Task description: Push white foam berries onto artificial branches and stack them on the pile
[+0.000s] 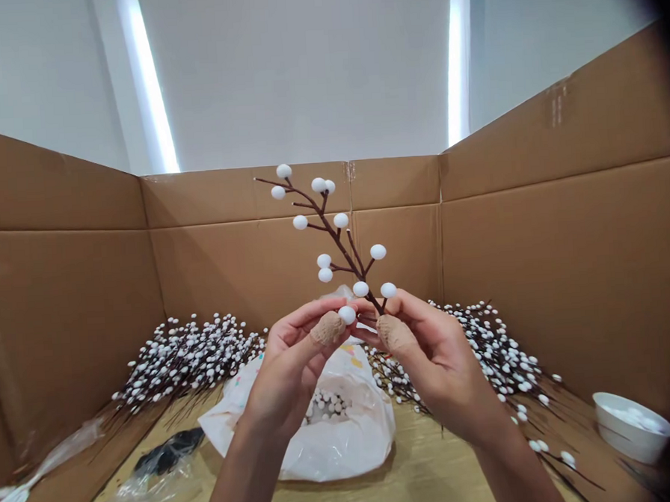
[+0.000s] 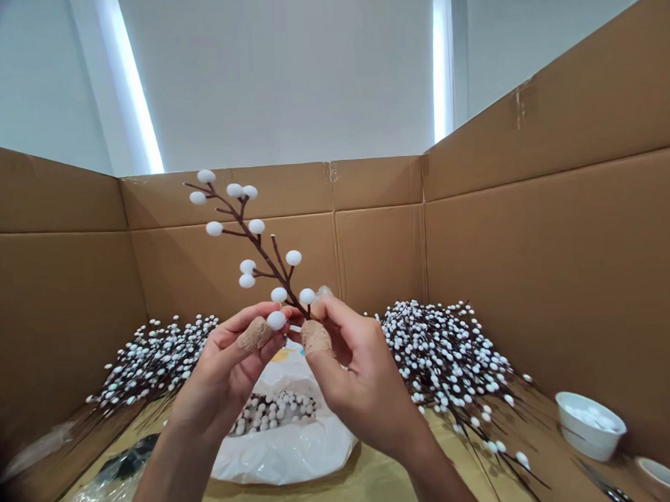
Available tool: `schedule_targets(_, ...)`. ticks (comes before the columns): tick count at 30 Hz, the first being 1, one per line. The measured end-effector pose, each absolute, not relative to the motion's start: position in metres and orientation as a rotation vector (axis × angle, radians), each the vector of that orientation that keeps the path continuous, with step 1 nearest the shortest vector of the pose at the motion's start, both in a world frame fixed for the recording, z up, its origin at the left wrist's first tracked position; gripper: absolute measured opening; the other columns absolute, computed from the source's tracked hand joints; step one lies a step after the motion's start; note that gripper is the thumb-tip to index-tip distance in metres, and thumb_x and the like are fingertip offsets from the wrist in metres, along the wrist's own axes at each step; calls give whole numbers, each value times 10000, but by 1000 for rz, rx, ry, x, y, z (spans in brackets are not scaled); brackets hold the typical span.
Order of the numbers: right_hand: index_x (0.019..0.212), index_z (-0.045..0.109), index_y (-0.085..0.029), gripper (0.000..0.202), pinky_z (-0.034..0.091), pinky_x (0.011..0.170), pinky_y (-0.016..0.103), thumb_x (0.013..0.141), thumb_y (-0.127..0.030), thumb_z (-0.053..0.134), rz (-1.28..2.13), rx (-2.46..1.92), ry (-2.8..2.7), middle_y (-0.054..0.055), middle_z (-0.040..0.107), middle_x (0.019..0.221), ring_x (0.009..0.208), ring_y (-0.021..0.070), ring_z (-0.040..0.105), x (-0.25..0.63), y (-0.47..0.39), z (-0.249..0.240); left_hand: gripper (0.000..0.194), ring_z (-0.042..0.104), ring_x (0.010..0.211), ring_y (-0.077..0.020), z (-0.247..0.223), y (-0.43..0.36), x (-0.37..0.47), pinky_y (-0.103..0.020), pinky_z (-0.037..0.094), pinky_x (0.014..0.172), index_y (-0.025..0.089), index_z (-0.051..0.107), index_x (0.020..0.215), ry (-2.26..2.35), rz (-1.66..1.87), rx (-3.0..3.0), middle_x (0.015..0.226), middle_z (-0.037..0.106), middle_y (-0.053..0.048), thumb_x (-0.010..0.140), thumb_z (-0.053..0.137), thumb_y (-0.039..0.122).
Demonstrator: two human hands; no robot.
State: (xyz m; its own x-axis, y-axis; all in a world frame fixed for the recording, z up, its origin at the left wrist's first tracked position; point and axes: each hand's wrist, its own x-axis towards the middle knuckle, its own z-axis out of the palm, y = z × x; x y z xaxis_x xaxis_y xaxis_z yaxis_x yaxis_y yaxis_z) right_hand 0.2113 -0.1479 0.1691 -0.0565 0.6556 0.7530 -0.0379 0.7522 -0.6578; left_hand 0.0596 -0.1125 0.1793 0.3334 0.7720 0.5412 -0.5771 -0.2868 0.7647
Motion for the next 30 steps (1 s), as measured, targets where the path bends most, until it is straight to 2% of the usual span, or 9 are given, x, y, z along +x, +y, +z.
schedule_targets(3,750,451,-203,202,491,557,228,923,-301,482,538,-570,-1564,-2,509,743,730,140,565,211,-147,167,144,699,903,-117,179,-111,59,-147,537,841,163,752,926,172,1304,1334,927,768,-45,797,701,123)
schedule_targets(8,753,475,-204,164,479,513,231,898,-278,496,467,-612,-1553,-2,537,725,640,129,553,211,-148,165,130,697,908,-105,180,-114,59,-121,529,828,168,754,896,156,1304,1385,931,767,-27,826,663,107)
schedule_targets(20,743,495,-198,143,496,533,231,869,-255,529,430,-628,-1547,0,539,714,669,135,566,212,-147,165,124,705,854,-95,181,-118,61,-118,536,800,185,759,881,177,1338,1442,881,772,3,819,677,117)
schedule_targets(30,727,519,-193,144,456,517,222,868,-222,505,419,-654,-1600,2,521,714,640,123,523,215,-144,166,85,710,849,-127,184,-117,60,-149,548,791,191,774,839,211,1349,1511,874,773,-19,763,743,169)
